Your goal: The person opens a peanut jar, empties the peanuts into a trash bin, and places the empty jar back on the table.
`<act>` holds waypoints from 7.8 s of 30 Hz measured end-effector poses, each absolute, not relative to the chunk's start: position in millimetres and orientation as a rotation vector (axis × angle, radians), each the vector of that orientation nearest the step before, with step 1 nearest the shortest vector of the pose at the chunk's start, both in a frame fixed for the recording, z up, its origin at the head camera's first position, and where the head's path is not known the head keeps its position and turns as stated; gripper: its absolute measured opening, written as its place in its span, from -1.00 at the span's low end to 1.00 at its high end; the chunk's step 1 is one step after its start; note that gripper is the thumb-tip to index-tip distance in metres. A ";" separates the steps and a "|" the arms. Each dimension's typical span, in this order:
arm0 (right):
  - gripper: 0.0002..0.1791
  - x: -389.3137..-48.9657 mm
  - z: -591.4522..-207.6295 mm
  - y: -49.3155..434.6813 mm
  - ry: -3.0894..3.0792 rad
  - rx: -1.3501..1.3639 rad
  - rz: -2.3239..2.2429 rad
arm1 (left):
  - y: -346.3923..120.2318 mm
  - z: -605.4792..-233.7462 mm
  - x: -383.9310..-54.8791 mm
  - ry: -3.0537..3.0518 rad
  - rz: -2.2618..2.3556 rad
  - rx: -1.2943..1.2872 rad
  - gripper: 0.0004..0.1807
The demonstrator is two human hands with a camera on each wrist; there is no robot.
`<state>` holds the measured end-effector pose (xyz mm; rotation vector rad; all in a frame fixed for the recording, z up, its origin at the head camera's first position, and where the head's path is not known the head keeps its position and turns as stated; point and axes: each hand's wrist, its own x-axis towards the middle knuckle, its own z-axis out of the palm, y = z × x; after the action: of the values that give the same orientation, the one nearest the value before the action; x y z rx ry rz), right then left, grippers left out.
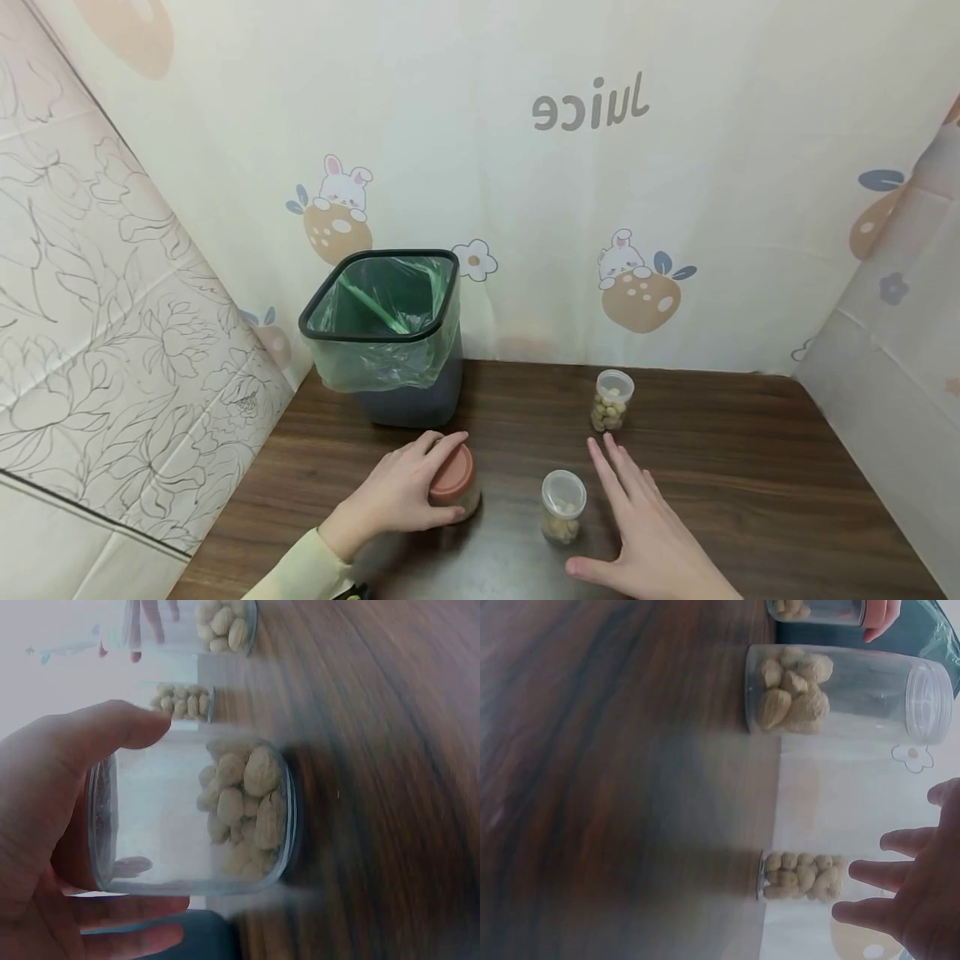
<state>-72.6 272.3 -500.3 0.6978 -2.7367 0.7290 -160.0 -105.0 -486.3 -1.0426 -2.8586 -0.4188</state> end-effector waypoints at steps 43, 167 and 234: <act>0.22 -110.3 -440.6 201.5 -2.411 0.863 0.916 | -42.4 -401.4 -145.7 -2.262 -1.223 -1.228 0.09; 0.17 -166.2 -484.8 235.5 -2.449 0.671 0.992 | -20.0 -466.3 -195.7 -2.556 -1.458 -0.936 -0.12; 0.14 -164.5 -471.2 223.3 -2.429 0.711 0.844 | -32.5 -461.1 -192.3 -2.509 -1.288 -1.055 -0.14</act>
<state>-164.5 223.3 -471.2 0.7110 -2.4293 0.8436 -192.3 -32.5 -461.1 -1.0552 -2.5094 -1.2884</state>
